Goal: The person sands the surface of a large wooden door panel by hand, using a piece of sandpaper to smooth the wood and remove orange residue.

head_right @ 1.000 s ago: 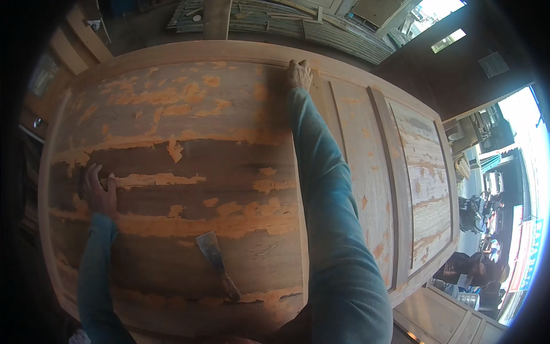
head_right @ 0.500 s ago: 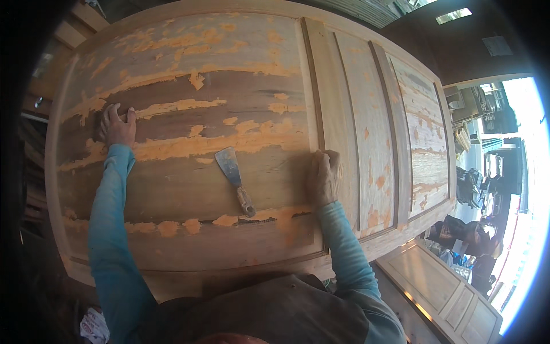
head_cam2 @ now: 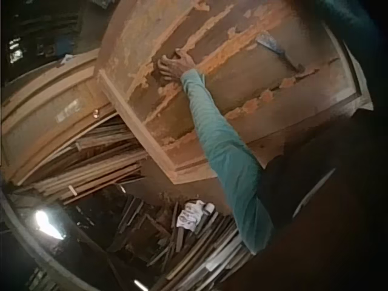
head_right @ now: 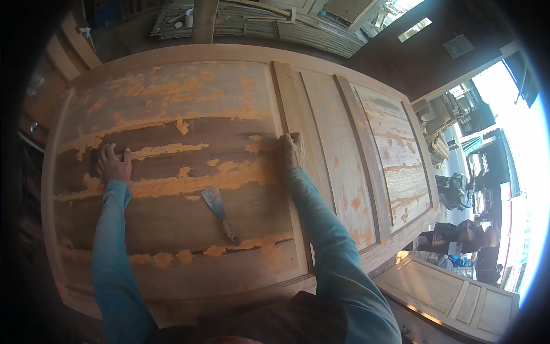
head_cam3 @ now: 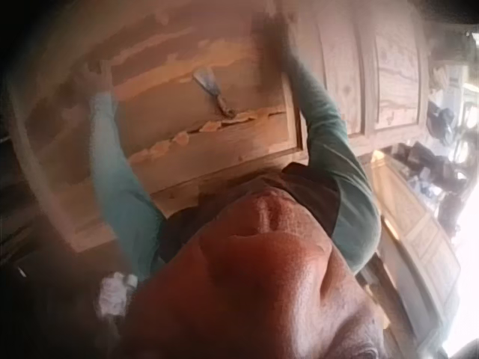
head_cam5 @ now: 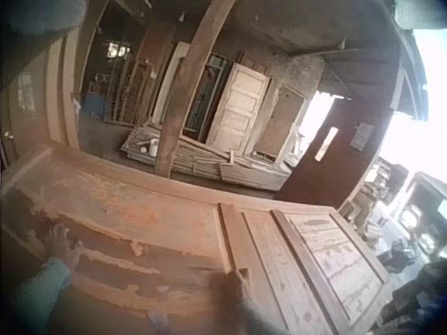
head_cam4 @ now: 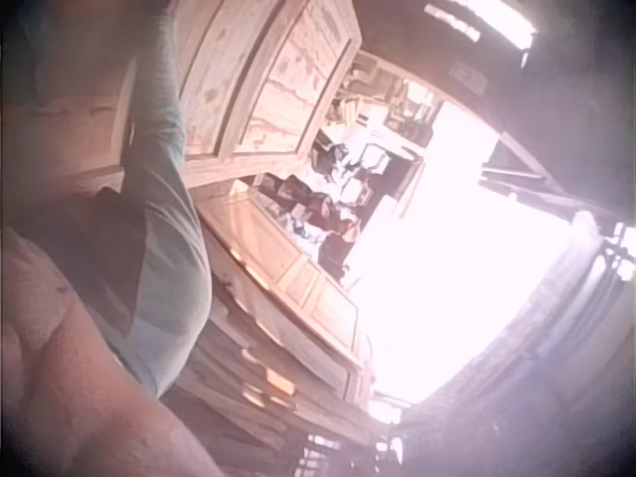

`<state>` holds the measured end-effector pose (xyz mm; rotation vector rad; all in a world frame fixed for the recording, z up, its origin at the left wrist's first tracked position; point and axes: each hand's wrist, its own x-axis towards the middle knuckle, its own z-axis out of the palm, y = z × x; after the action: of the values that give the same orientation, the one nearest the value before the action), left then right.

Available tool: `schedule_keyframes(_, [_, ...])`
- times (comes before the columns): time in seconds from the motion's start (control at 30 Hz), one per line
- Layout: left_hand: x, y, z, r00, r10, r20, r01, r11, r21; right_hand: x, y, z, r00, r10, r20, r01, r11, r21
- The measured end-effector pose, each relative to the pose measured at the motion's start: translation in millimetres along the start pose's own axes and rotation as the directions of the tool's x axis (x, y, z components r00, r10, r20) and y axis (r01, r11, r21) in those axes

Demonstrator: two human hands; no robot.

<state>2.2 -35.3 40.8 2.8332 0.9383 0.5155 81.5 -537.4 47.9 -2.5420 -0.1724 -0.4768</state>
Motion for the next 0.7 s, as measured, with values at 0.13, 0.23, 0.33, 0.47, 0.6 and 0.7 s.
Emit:
schedule_keyframes(0.13, [-6.5,-0.9,-2.1,1.000,0.000,-0.009,0.001,0.999,0.046,-76.0,1.6,-28.9,0.999,-0.049,-0.017,0.049,0.999,0.007])
schedule_keyframes(0.23, [-3.5,0.9,-2.0,1.000,0.010,-0.014,-0.010,0.999,0.042,-15.5,7.3,-1.2,1.000,0.001,-0.014,0.000,1.000,0.013])
schedule_keyframes(0.33, [-0.9,12.0,4.0,0.999,0.050,-0.021,-0.050,0.999,0.008,84.6,12.0,27.1,0.991,0.130,-0.014,-0.131,0.988,-0.083])
schedule_keyframes(0.47, [-4.8,17.0,-1.3,0.999,0.039,0.011,-0.039,0.999,-0.005,82.9,24.7,35.8,0.998,0.042,-0.044,-0.048,0.990,-0.134])
schedule_keyframes(0.6, [-6.9,-7.6,-2.5,1.000,0.017,-0.006,-0.017,0.999,0.035,-42.4,3.2,-7.1,0.998,-0.055,-0.013,0.054,0.996,-0.072])
schedule_keyframes(0.7, [-0.9,0.6,0.7,1.000,0.011,-0.029,-0.010,0.999,0.049,-46.3,0.2,-15.1,0.999,-0.039,0.002,0.039,0.996,-0.077])
